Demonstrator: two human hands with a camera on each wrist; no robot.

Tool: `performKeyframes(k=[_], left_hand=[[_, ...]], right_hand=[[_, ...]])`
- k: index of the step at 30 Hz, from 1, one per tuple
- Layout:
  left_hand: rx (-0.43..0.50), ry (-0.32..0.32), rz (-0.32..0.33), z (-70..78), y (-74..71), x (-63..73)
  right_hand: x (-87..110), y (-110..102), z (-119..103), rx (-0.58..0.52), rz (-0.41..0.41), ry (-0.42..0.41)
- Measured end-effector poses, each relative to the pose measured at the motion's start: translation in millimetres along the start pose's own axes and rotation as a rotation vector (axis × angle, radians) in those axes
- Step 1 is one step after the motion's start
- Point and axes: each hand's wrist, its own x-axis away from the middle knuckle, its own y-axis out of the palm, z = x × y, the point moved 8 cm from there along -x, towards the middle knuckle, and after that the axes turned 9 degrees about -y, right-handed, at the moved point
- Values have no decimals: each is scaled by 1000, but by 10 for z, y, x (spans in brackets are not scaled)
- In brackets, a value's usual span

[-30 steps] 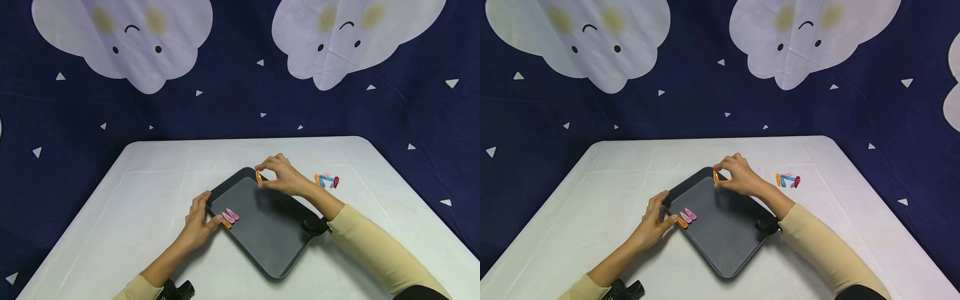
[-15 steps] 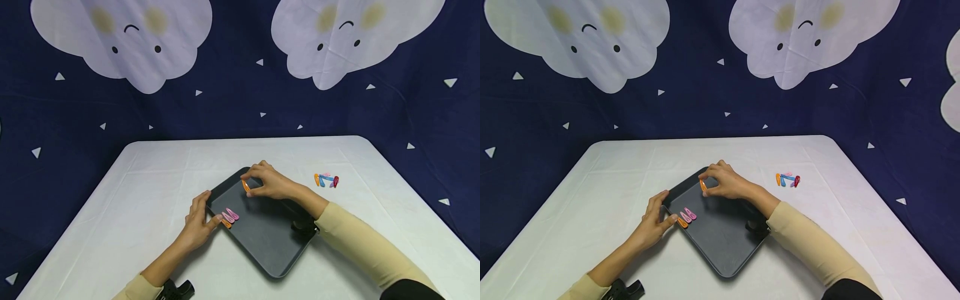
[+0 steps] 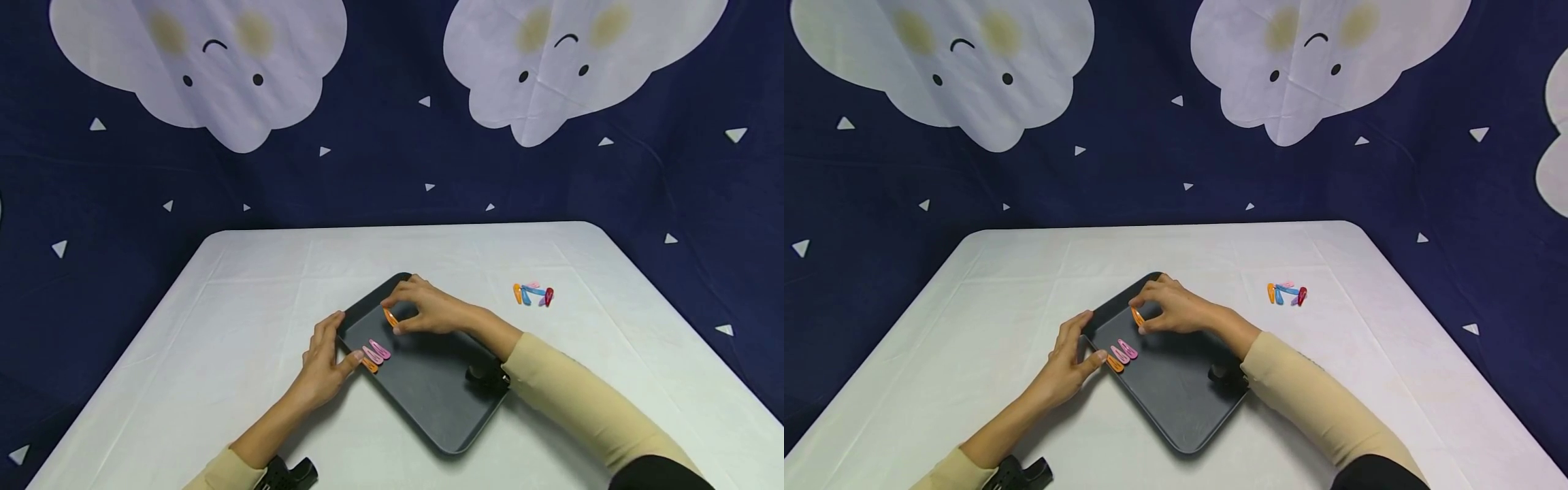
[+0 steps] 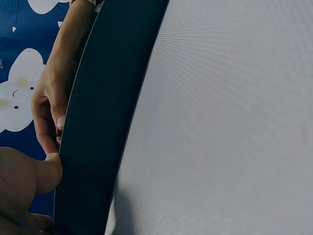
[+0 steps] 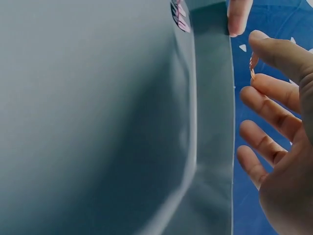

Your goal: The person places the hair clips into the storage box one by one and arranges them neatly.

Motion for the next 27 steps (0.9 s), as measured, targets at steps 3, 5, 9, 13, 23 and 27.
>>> performKeyframes(k=[3,5,9,13,23,27], left_hand=[[0,2,2,6,-1,1],[-1,2,3,7,1,1],[2,2,0,5,3,4],[7,1,1,-1,3,10],[13,10,9,2,-3,19],[13,10,10,7,-6,24]], right_hand=[[-15,44,-19,13,-16,-16],[-22,73,-25,17,-27,-20],[-33,131,-27,21,-48,-24],[-36,195,-32,15,-81,-21],[-30,316,7,-7,-149,13],[-32,343,1,-1,-165,0]])
